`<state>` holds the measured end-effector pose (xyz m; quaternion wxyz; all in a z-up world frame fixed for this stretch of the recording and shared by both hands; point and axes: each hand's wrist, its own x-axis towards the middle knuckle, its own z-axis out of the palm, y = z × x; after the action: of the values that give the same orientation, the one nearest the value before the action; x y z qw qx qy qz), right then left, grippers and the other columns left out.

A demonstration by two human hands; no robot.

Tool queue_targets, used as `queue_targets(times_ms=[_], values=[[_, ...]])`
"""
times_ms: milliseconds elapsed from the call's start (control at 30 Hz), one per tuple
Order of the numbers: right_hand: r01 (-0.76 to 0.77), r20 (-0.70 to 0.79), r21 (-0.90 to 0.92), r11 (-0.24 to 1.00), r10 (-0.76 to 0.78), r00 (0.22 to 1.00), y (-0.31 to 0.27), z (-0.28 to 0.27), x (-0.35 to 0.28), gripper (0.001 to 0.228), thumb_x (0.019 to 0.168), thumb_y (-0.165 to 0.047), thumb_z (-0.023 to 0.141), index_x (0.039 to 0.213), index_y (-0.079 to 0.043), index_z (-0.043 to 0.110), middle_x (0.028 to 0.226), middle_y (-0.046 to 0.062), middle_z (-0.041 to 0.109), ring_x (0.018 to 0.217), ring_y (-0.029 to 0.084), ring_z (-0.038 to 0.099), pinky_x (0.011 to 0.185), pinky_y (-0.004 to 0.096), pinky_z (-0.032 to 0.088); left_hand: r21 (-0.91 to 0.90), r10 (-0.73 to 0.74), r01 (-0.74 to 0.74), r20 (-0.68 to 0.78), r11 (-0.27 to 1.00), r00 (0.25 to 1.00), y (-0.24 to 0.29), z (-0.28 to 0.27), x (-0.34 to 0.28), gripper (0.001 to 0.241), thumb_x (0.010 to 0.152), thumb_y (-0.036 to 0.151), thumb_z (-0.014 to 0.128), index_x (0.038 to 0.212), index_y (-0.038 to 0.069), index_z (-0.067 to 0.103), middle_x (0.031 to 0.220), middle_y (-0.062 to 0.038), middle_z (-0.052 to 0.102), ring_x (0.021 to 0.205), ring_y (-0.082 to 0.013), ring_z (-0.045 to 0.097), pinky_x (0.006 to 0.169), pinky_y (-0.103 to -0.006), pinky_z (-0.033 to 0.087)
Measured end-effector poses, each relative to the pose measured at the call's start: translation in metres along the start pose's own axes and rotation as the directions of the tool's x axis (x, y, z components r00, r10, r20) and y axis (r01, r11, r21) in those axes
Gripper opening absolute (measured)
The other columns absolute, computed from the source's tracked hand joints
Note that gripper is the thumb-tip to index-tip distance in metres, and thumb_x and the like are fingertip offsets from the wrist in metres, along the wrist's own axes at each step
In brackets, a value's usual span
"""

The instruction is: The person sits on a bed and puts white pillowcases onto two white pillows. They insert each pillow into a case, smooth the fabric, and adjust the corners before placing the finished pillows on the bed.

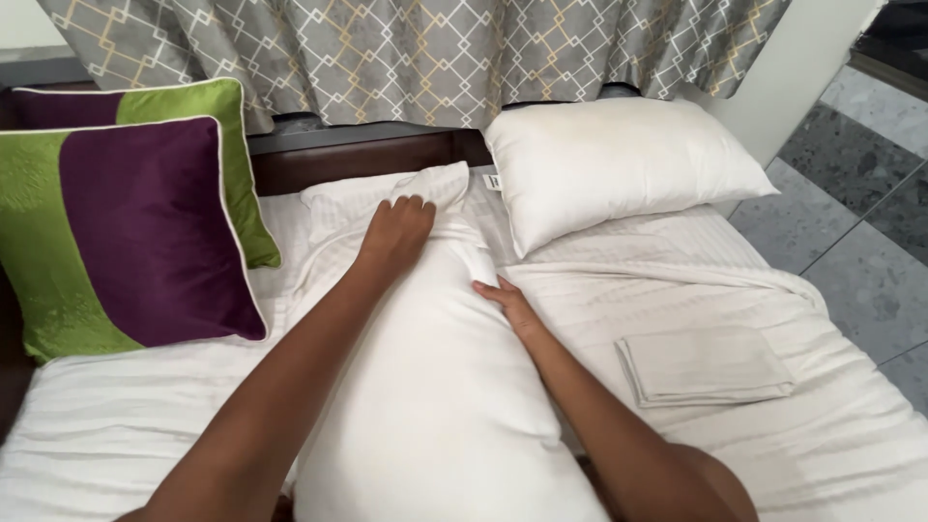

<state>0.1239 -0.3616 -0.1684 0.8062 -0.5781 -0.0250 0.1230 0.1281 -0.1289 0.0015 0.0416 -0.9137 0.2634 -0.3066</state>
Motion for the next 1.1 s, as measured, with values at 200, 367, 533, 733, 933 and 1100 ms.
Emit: queue_targets(times_ms=[200, 367, 533, 733, 933, 1100], values=[[0.129, 0.092, -0.017, 0.992, -0.127, 0.988, 0.014, -0.001, 0.01, 0.061, 0.097, -0.022, 0.069, 0.151, -0.001, 0.051, 0.129, 0.005, 0.068, 0.112, 0.012, 0.062, 0.101, 0.027, 0.047, -0.181, -0.052, 0.091, 0.21, 0.979, 0.976, 0.021, 0.09, 0.064, 0.006, 0.086, 0.003, 0.064, 0.086, 0.004, 0.07, 0.093, -0.02, 0.069, 0.089, -0.0362, 0.071, 0.077, -0.0471, 0.058], [0.386, 0.146, -0.106, 0.917, -0.369, 0.918, 0.066, -0.03, 0.064, 0.056, 0.095, -0.02, 0.063, 0.147, -0.003, 0.05, 0.14, 0.003, 0.063, 0.124, 0.011, 0.059, 0.107, 0.028, 0.043, -0.4, 0.266, -0.191, 0.14, 0.896, 0.954, 0.139, 0.041, 0.019, 0.014, 0.074, 0.005, 0.071, 0.086, 0.0, 0.069, 0.099, -0.021, 0.069, 0.092, -0.0373, 0.069, 0.079, -0.046, 0.057], [0.4, 0.078, -0.248, 0.882, -0.393, 0.916, 0.07, -0.038, 0.066, 0.05, 0.096, -0.02, 0.063, 0.142, -0.002, 0.054, 0.138, 0.007, 0.064, 0.125, 0.015, 0.06, 0.106, 0.03, 0.044, -0.377, 0.182, -0.019, 0.402, 0.926, 0.897, 0.119, 0.0, -0.002, 0.027, 0.079, 0.014, 0.075, 0.099, -0.001, 0.067, 0.103, -0.022, 0.07, 0.099, -0.0369, 0.069, 0.089, -0.0476, 0.055], [0.399, 0.002, -0.457, 0.795, -0.447, 0.895, 0.07, -0.042, 0.068, 0.042, 0.098, -0.02, 0.062, 0.135, 0.0, 0.059, 0.135, 0.012, 0.066, 0.125, 0.022, 0.06, 0.105, 0.034, 0.046, -0.092, -0.022, 0.063, 0.396, 0.994, 0.918, 0.07, -0.06, -0.031, 0.034, 0.084, 0.01, 0.067, 0.117, 0.001, 0.066, 0.124, -0.02, 0.062, 0.121, -0.036, 0.057, 0.1, -0.0572, 0.046], [0.358, -0.053, -0.646, 0.674, -0.507, 0.86, 0.071, -0.038, 0.064, 0.036, 0.1, -0.02, 0.061, 0.129, 0.001, 0.065, 0.132, 0.017, 0.068, 0.126, 0.029, 0.061, 0.104, 0.037, 0.048, 0.2, -0.267, 0.237, 0.139, 0.951, 0.953, -0.015, -0.038, -0.086, 0.061, 0.069, 0.021, 0.078, 0.125, 0.002, 0.065, 0.129, -0.022, 0.062, 0.121, -0.041, 0.058, 0.095, -0.0676, 0.047], [0.339, -0.096, -0.618, 0.71, -0.496, 0.863, 0.072, -0.04, 0.061, 0.037, 0.094, -0.017, 0.067, 0.126, 0.0, 0.068, 0.126, 0.016, 0.073, 0.121, 0.028, 0.065, 0.101, 0.036, 0.05, -0.099, -0.754, 0.84, 0.395, 0.533, 0.525, -0.082, 0.002, -0.179, 0.04, 0.083, 0.019, 0.077, 0.113, -0.006, 0.066, 0.11, -0.027, 0.073, 0.103, -0.0425, 0.072, 0.085, -0.0495, 0.059]])
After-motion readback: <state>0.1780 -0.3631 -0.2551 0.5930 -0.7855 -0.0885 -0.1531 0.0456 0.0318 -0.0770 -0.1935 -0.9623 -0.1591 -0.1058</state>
